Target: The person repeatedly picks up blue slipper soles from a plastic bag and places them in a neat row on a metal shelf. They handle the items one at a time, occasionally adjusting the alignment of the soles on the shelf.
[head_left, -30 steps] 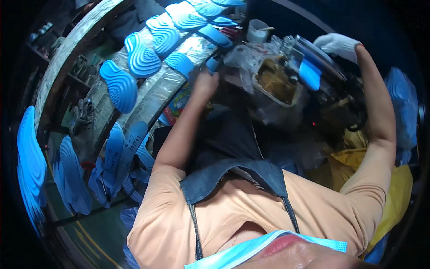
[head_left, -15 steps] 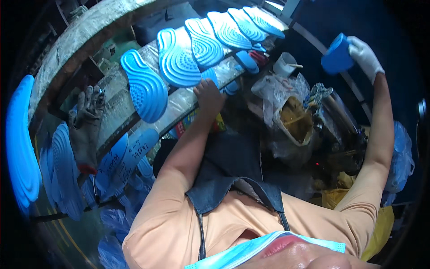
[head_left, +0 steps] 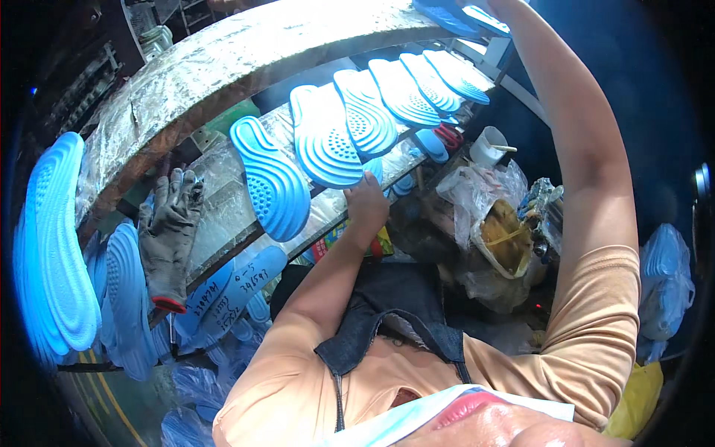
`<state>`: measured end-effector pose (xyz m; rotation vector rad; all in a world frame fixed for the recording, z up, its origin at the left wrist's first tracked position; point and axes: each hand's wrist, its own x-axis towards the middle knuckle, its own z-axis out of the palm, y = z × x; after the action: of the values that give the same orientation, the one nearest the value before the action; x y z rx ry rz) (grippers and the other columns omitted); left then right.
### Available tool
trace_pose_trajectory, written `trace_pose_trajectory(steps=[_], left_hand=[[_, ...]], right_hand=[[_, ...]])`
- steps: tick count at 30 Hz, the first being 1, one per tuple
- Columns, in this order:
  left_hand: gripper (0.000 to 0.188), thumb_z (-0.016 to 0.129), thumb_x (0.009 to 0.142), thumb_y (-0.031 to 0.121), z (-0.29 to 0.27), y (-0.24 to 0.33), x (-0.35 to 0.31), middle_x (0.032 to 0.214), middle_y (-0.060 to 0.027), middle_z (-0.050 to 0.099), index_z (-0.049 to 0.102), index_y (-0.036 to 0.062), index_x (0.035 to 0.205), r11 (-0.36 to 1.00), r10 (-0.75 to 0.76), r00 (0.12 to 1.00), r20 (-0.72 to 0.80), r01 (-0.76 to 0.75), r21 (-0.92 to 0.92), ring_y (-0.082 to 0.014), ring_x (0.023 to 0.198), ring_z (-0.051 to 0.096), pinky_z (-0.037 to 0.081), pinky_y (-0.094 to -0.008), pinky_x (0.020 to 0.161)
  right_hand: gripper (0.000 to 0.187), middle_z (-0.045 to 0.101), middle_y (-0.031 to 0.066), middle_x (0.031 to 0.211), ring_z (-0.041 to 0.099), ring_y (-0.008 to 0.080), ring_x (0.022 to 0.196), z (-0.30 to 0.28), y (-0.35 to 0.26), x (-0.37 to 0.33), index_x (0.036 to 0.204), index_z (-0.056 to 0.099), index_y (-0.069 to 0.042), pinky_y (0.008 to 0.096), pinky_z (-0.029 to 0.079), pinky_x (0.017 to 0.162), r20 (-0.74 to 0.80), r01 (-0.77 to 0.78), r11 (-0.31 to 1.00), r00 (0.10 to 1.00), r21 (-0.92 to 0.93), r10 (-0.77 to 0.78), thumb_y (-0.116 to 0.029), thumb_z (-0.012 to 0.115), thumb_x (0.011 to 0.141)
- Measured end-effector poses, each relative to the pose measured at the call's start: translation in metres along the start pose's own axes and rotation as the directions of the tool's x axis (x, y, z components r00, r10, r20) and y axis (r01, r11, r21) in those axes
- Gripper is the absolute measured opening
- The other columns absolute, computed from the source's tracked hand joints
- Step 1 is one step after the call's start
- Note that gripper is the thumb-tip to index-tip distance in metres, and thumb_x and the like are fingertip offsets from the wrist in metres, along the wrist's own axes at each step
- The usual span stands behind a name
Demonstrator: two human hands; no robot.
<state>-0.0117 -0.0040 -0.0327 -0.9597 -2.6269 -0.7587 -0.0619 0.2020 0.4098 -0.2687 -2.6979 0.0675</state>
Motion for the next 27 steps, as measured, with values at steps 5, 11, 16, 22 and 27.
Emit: trace_pose_trajectory(steps=[5, 11, 16, 22, 27], left_hand=[[0.052, 0.06, 0.081, 0.015, 0.008, 0.006, 0.001, 0.136, -0.0363, 0.042, 0.048, -0.0071, 0.126, 0.999, 0.036, 0.998, -0.049, -0.035, 0.024, -0.0454, 0.122, 0.047, 0.041, -0.0551, 0.095], [0.065, 0.065, 0.08, 0.022, -0.006, 0.006, 0.003, 0.125, -0.0224, 0.056, 0.046, -0.0035, 0.136, 0.997, -0.021, 0.998, 0.065, 0.016, 0.08, -0.0373, 0.118, 0.054, 0.038, -0.0527, 0.099], [0.065, 0.061, 0.08, 0.017, -0.044, -0.021, -0.003, 0.128, -0.0234, 0.057, 0.043, 0.0002, 0.14, 0.526, 0.092, 0.891, 0.445, 0.336, -0.781, -0.0385, 0.105, 0.063, 0.052, -0.0504, 0.086], [0.068, 0.055, 0.088, 0.016, -0.148, 0.108, -0.058, 0.135, -0.0272, 0.051, 0.028, -0.0011, 0.149, -0.444, 0.622, 0.692, 0.366, 0.697, -0.563, -0.0388, 0.118, 0.059, 0.057, -0.0457, 0.091], [0.062, 0.047, 0.092, 0.015, -0.163, 0.189, -0.103, 0.135, -0.03, 0.049, 0.028, -0.0035, 0.148, -0.382, 0.797, 0.508, 0.327, 0.843, -0.38, -0.04, 0.117, 0.059, 0.057, -0.0465, 0.089]], right_hand=[[0.026, 0.073, 0.0108, 0.09, 0.068, 0.0284, 0.08, 0.007, 0.037, 0.04, 0.098, 0.073, -0.006, 0.0362, 0.053, 0.073, 0.233, 0.352, 0.651, 0.936, -0.672, -0.265, -0.022, 0.063, 0.079], [0.032, 0.064, 0.0122, 0.121, 0.059, 0.0242, 0.113, -0.037, 0.045, -0.032, 0.117, 0.063, 0.0, 0.0324, 0.046, 0.097, -0.002, 0.614, 0.689, 0.746, -0.385, -0.666, -0.012, 0.056, 0.088], [0.032, 0.067, 0.0137, 0.114, 0.062, 0.0247, 0.109, -0.097, 0.001, -0.17, 0.117, 0.064, -0.001, 0.034, 0.047, 0.097, -0.033, 0.287, 0.957, 0.958, 0.028, -0.286, -0.013, 0.057, 0.089], [0.031, 0.07, 0.0109, 0.107, 0.064, 0.0188, 0.099, -0.125, 0.053, -0.287, 0.116, 0.066, -0.002, 0.031, 0.05, 0.089, 0.094, -0.026, 1.0, 0.995, 0.0, 0.026, -0.016, 0.06, 0.089], [0.032, 0.07, 0.0109, 0.108, 0.064, 0.0208, 0.1, -0.142, 0.079, -0.352, 0.117, 0.066, -0.003, 0.0324, 0.049, 0.091, 0.162, -0.07, 0.996, 0.984, -0.058, 0.079, -0.021, 0.06, 0.09]])
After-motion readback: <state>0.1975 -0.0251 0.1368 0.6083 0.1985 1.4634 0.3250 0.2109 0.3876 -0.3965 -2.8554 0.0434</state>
